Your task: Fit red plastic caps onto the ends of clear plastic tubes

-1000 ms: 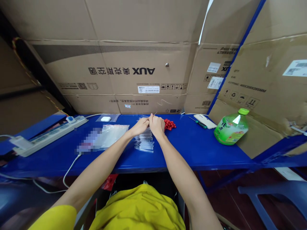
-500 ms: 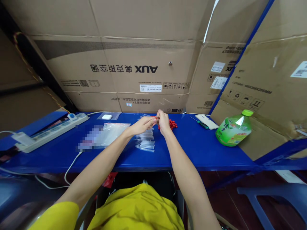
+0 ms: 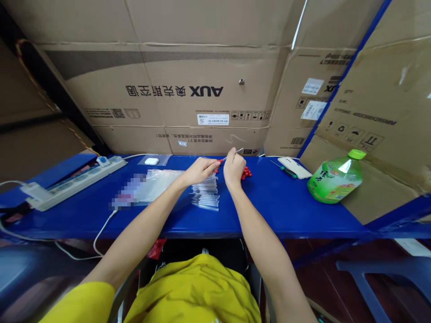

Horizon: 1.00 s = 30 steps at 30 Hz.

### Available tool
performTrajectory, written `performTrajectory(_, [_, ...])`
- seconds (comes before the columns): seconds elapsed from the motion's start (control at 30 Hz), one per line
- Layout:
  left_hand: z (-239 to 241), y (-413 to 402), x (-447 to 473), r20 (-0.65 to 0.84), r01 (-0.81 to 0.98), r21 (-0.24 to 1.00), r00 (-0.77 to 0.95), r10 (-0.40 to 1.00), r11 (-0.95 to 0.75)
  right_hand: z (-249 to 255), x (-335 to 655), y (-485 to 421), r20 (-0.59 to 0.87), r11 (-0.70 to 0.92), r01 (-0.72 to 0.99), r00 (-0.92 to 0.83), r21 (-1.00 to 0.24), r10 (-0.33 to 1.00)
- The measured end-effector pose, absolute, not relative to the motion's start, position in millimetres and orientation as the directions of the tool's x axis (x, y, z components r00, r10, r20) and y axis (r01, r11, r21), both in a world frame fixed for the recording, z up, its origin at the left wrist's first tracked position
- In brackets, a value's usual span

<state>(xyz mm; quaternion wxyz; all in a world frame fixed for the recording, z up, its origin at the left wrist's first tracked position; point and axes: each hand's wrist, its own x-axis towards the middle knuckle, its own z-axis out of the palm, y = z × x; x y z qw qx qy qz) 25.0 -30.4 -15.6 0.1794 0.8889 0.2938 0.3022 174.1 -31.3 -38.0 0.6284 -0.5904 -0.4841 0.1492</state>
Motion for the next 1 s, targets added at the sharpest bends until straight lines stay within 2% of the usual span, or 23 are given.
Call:
performTrajectory(0.07, [-16,-31,30,0.433,0.465,0.499,0.597,0.675,-0.731,-39,172,-32,0.572,0.197,0.599,0.539,-0.777,0.619])
performTrajectory(0.1, [-16,-33,33,0.436,0.488,0.497,0.574,0.693,-0.717,-40,171,-32,0.597,0.151,0.649,0.55,-0.746,0.584])
performTrajectory(0.17, [-17,-36,39,0.448,0.534,0.488,0.526,0.723,-0.69,-42,172,-27,0.579,0.073,0.667,0.58,-0.741,0.573])
performTrajectory(0.27, [-18,-38,46,0.449,0.546,0.503,0.497,0.743,-0.67,-44,175,-17,0.46,0.024,0.57,0.638,-0.821,0.617])
performTrajectory(0.33, [-19,-38,47,0.432,0.487,0.562,0.516,0.74,-0.668,-46,178,-12,0.405,0.074,0.481,0.634,-0.873,0.658])
performTrajectory(0.4, [-20,-38,47,0.409,0.389,0.663,0.528,0.744,-0.64,-47,180,-11,0.446,0.191,0.443,0.592,-0.876,0.672])
performTrajectory(0.5, [-23,-37,44,0.339,0.212,0.829,0.545,0.767,-0.517,-50,181,-18,0.63,0.369,0.529,0.488,-0.764,0.604])
performTrajectory(0.6, [-27,-33,42,0.287,0.124,0.895,0.573,0.768,-0.428,-52,181,-25,0.752,0.425,0.673,0.31,-0.606,0.581])
performTrajectory(0.67, [-29,-29,40,0.3,0.117,0.888,0.587,0.752,-0.445,-53,181,-27,0.753,0.412,0.734,0.203,-0.54,0.626])
performTrajectory(0.73, [-32,-25,39,0.34,0.122,0.86,0.587,0.735,-0.496,-52,181,-27,0.715,0.357,0.775,0.17,-0.522,0.678])
performTrajectory(0.87, [-36,-17,37,0.445,0.27,0.734,0.502,0.741,-0.624,-51,176,-26,0.607,0.199,0.811,0.224,-0.55,0.762])
performTrajectory(1.0, [-41,-11,39,0.454,0.459,0.655,0.397,0.798,-0.601,-55,167,-20,0.529,0.127,0.796,0.264,-0.591,0.807])
